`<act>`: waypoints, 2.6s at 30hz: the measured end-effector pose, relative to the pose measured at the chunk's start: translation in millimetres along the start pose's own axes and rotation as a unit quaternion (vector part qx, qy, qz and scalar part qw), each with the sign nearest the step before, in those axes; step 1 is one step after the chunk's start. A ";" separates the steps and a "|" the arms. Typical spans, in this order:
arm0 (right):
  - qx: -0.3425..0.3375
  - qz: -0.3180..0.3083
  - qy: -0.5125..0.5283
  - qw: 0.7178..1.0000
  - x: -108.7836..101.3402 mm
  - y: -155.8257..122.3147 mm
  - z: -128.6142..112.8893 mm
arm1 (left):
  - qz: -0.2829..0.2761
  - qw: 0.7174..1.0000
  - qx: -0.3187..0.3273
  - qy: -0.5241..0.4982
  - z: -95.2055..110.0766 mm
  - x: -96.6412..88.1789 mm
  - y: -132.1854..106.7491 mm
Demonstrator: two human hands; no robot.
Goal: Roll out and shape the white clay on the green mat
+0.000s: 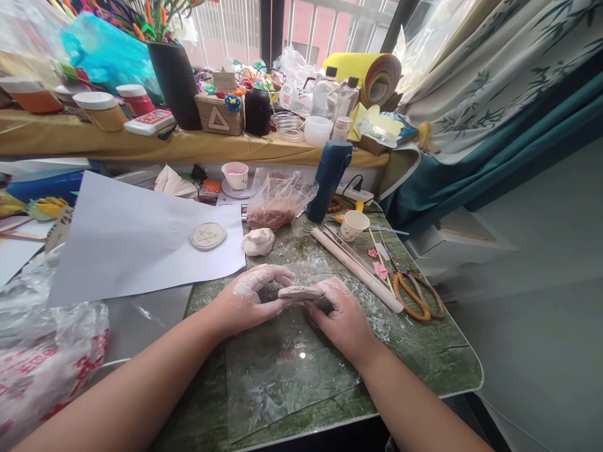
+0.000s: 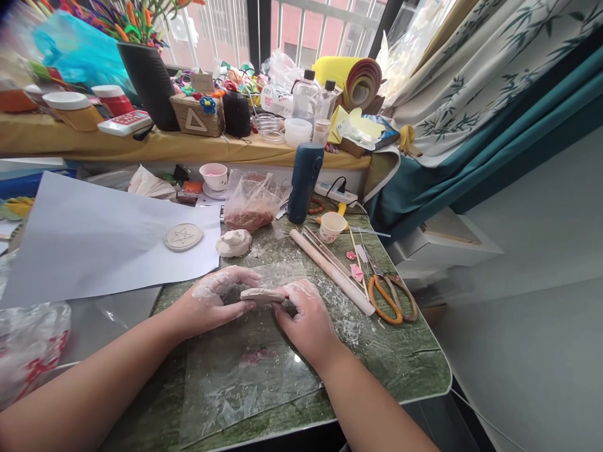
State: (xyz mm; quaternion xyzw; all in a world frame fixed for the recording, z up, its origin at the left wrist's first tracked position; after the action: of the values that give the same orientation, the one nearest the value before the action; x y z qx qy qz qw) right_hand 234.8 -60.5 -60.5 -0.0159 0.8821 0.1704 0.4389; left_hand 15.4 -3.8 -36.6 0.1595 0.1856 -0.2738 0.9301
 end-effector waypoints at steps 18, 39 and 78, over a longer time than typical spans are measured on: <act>0.045 -0.009 0.080 0.996 -4.1 -0.4 -3.9 | 0.004 0.999 -0.036 0.022 -6.5 1.3 2.3; -0.011 -0.006 -0.005 1.000 -2.6 6.6 -7.2 | -0.009 0.997 0.019 0.079 -2.5 3.2 1.4; 0.006 -0.057 -0.009 0.998 3.5 9.9 -1.4 | -0.053 0.990 0.020 0.126 -17.4 -2.7 5.1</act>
State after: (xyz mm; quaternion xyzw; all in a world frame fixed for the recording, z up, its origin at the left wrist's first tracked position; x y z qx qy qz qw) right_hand 229.8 -51.1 -59.6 -0.0619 0.8768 0.1405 0.4556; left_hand 11.7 8.5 -49.7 0.2013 0.3038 -0.3042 0.8802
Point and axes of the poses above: each hand's wrist, its own y-axis towards the middle knuckle, its own x-axis out of the palm, z = x × y, the point moved 2 cm from there along y, towards the middle knuckle, and after that the axes turned 13 degrees about -y, right-handed, at the moved point
